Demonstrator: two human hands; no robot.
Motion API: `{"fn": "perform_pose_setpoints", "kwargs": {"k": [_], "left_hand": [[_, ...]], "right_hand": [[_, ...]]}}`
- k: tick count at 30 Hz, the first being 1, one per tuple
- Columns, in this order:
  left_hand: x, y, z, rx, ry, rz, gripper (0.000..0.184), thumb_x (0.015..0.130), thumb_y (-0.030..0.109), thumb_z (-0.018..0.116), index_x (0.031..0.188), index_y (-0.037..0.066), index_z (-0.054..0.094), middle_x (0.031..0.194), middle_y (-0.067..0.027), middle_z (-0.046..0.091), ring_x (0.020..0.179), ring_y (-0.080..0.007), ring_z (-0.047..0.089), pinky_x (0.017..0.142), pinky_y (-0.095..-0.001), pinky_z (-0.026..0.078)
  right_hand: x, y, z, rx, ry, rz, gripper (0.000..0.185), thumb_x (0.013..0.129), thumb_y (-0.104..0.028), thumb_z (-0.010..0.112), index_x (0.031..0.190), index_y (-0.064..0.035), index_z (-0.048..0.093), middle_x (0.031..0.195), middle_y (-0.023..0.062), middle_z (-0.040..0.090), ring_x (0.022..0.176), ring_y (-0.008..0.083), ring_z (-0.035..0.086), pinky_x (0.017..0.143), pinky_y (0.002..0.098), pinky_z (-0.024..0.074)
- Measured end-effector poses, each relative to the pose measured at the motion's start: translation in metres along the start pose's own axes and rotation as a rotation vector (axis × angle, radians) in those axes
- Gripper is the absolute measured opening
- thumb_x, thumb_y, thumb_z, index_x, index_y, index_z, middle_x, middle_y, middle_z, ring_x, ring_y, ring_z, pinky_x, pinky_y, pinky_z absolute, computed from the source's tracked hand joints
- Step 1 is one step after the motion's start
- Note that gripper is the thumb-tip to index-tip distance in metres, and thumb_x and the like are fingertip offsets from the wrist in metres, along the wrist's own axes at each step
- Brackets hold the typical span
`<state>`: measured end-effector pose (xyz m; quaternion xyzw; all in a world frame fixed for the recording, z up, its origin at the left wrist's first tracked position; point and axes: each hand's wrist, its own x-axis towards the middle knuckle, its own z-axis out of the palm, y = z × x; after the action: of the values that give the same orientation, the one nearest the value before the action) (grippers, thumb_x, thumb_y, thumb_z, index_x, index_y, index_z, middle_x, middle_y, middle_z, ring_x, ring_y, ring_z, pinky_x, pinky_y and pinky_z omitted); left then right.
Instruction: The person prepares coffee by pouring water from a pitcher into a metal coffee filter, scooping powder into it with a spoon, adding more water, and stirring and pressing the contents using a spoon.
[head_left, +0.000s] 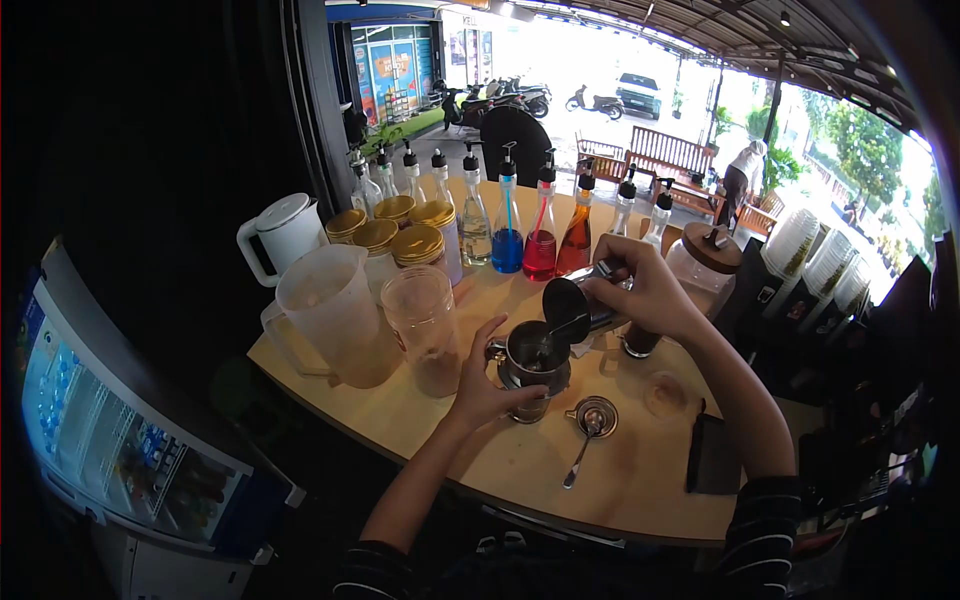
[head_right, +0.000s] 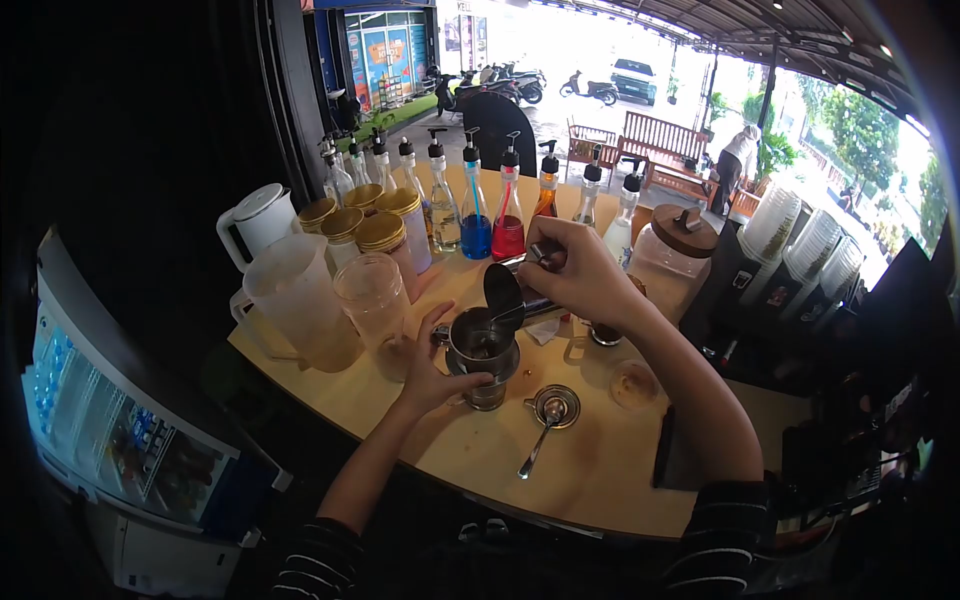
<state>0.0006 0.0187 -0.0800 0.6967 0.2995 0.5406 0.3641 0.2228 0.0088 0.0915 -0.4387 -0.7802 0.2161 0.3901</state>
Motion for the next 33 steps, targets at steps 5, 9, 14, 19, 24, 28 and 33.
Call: {"fn": "perform_pose_setpoints", "kwargs": {"k": [5,9,14,19,24,28,33], "left_hand": [[0.000,-0.002,0.001,-0.020,0.001,0.007,0.112,0.052,0.025,0.092,0.142,0.007,0.030,0.117,-0.0151,0.059,0.110,-0.0234,0.057,0.099,-0.0374,0.041],[0.000,-0.001,0.001,-0.020,0.004,0.011,0.112,0.052,0.025,0.092,0.142,0.007,0.030,0.117,-0.0149,0.059,0.110,-0.0231,0.057,0.099,-0.0371,0.041],[0.000,0.001,0.001,-0.004,0.007,0.012,0.111,0.052,0.025,0.092,0.142,0.007,0.030,0.116,-0.0146,0.059,0.110,-0.0233,0.057,0.099,-0.0369,0.042],[0.000,0.002,0.000,0.006,0.001,0.007,0.111,0.052,0.026,0.092,0.142,0.008,0.030,0.116,-0.0147,0.059,0.110,-0.0236,0.057,0.099,-0.0374,0.042],[0.000,0.000,0.000,-0.008,0.000,0.003,0.111,0.051,0.025,0.092,0.142,0.008,0.030,0.115,-0.0143,0.059,0.109,-0.0235,0.057,0.099,-0.0379,0.042],[0.000,-0.001,0.000,-0.007,-0.002,0.000,0.111,0.051,0.025,0.092,0.142,0.008,0.030,0.115,-0.0137,0.059,0.109,-0.0235,0.057,0.099,-0.0377,0.042],[0.000,-0.001,0.000,-0.015,-0.001,-0.004,0.111,0.051,0.025,0.092,0.142,0.008,0.031,0.115,-0.0135,0.058,0.110,-0.0232,0.057,0.098,-0.0375,0.042]], "right_hand": [[-0.001,0.001,-0.001,0.005,0.005,-0.003,0.017,0.079,-0.006,0.066,0.082,-0.0023,0.050,0.061,-0.0050,0.039,0.056,0.0012,0.034,0.048,0.0226,0.0281],[-0.001,-0.004,-0.004,-0.024,-0.008,0.032,0.016,0.080,-0.007,0.066,0.081,-0.0015,0.051,0.065,-0.0032,0.045,0.060,0.0017,0.039,0.053,0.0217,0.0336],[0.002,-0.005,-0.005,-0.071,-0.022,0.058,0.017,0.081,-0.007,0.067,0.081,-0.0010,0.051,0.069,-0.0021,0.048,0.065,0.0019,0.044,0.058,0.0207,0.0387],[0.006,-0.008,-0.003,-0.069,-0.011,0.056,0.018,0.082,-0.007,0.066,0.080,-0.0009,0.050,0.069,-0.0028,0.047,0.066,0.0017,0.043,0.057,0.0211,0.0388],[0.008,-0.009,-0.001,-0.010,0.005,0.036,0.018,0.082,-0.007,0.066,0.081,-0.0011,0.050,0.069,-0.0027,0.046,0.066,0.0017,0.043,0.057,0.0210,0.0386],[0.007,-0.011,-0.005,-0.024,0.007,0.048,0.018,0.082,-0.008,0.066,0.080,-0.0013,0.050,0.070,-0.0023,0.048,0.066,0.0019,0.043,0.058,0.0211,0.0390],[0.005,-0.009,-0.008,-0.059,0.004,0.049,0.018,0.081,-0.008,0.066,0.079,-0.0014,0.049,0.069,-0.0021,0.048,0.066,0.0022,0.045,0.058,0.0213,0.0403]]}}
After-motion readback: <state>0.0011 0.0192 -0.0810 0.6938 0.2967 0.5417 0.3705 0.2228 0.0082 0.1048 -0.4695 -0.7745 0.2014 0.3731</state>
